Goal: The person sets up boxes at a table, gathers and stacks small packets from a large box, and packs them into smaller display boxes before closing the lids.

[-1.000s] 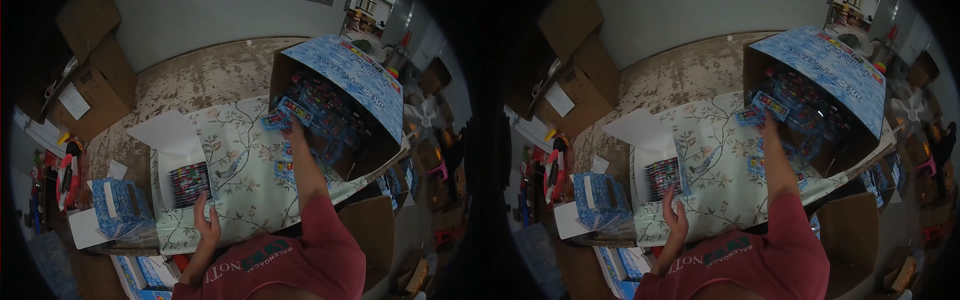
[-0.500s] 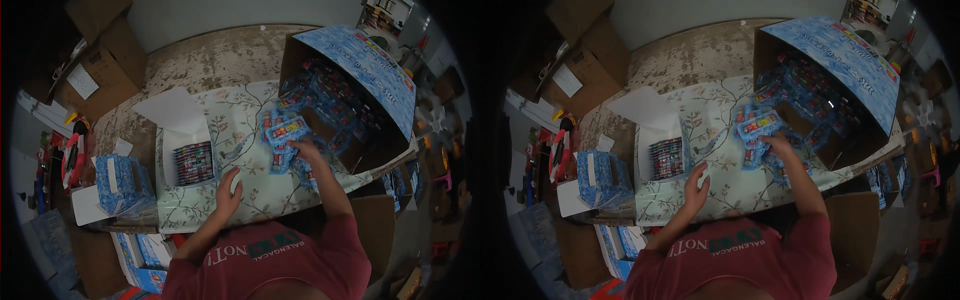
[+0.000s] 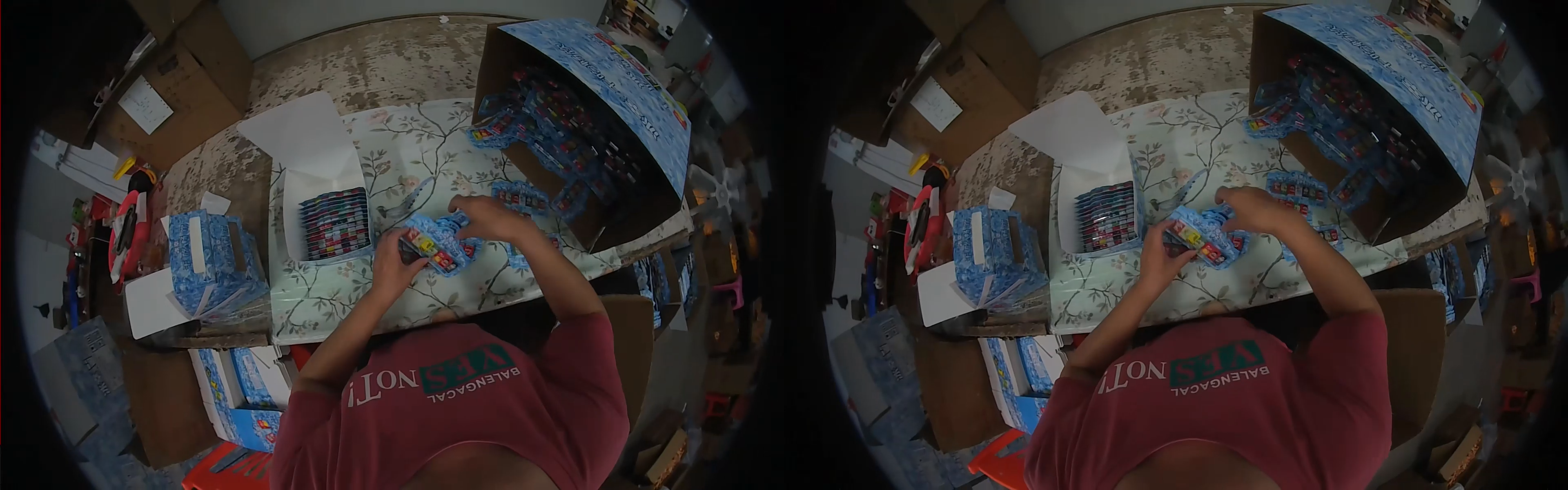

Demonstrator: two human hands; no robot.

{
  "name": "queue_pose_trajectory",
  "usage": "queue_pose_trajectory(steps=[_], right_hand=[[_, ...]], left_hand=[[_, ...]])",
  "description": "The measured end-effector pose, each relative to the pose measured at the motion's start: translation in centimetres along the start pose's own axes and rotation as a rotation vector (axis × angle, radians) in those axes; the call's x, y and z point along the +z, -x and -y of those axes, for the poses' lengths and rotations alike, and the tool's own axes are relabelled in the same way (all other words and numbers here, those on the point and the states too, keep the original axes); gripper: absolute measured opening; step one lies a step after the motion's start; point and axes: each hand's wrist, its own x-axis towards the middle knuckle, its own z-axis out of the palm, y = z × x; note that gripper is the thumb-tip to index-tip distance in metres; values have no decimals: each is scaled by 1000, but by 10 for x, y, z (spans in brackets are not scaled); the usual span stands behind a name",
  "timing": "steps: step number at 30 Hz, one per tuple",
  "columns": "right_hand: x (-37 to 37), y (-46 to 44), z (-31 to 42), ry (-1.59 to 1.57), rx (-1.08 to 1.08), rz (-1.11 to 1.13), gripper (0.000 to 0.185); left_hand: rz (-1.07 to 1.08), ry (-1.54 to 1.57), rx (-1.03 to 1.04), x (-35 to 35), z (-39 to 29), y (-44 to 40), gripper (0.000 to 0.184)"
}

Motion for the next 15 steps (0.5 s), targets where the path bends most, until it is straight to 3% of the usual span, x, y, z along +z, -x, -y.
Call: queue_pose_trajectory(steps=[2,4,5,7,12,15], right_hand=[[19,16,-27,-140,48,-107,45],[48,26,-61,-358,10,-363,34],[46,32,-61,-359,19,-361,34],[41,41,-61,-602,249,-270,23],[50,42,-50,-560,180,-361,19],[60,50,-42,-701,185,-372,19]], left_hand=[[25,-4,43,3,27,27,68],[22,-66,78,0,31,45,68],[16,-130,114,-1,27,50,67],[14,-131,102,-3,20,51,72],[-24,-225,67,-3,-2,34,87],[137,-173,-17,-2,-1,34,95]])
